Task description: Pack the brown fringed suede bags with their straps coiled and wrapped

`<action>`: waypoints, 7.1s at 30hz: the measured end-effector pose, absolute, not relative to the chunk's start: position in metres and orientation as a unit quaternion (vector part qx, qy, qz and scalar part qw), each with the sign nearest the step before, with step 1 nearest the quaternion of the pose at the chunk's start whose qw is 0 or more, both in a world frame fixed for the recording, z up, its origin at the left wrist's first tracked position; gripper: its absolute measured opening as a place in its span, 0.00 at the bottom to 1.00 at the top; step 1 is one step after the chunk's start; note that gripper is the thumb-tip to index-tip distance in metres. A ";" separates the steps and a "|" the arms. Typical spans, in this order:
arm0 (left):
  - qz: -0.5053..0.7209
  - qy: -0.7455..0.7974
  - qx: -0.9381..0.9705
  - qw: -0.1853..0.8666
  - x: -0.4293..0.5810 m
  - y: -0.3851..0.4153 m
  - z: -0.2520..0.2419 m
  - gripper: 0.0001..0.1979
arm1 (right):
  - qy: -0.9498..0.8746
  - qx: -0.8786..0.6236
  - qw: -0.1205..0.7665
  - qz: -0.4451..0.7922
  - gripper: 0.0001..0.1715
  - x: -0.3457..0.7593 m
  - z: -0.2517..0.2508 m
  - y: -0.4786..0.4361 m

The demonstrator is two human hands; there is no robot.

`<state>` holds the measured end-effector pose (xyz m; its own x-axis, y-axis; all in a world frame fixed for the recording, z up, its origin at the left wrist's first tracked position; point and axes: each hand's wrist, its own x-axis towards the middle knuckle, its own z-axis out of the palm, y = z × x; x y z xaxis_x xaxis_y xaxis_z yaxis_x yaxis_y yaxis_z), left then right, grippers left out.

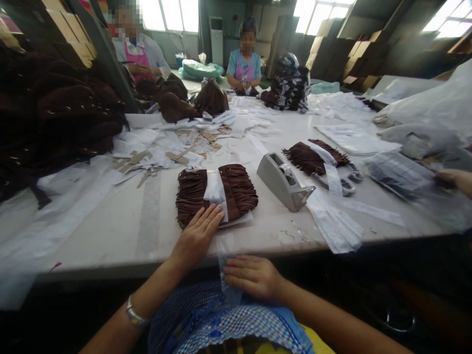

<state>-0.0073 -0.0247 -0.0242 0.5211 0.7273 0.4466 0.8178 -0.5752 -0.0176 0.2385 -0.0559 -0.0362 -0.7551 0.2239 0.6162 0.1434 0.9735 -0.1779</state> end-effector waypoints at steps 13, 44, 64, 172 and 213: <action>-0.241 -0.463 -0.838 0.159 0.007 -0.036 -0.016 0.22 | -0.947 -0.042 0.302 0.101 0.12 0.248 0.008 -0.043; -0.360 -0.602 -0.712 0.043 0.021 -0.044 -0.005 0.18 | -0.876 -0.360 0.264 0.180 0.12 0.160 0.023 0.129; -0.147 -0.707 -0.691 0.040 0.028 0.002 0.025 0.09 | -0.843 -0.473 0.157 0.201 0.14 0.146 0.036 0.139; -0.117 -0.583 -0.802 -0.051 0.000 0.045 -0.006 0.31 | -0.945 -0.279 -0.109 0.133 0.11 0.094 0.075 0.298; -0.159 -0.425 -0.887 -0.082 -0.033 0.001 0.013 0.18 | -0.948 -0.262 0.173 0.048 0.19 0.260 0.048 0.101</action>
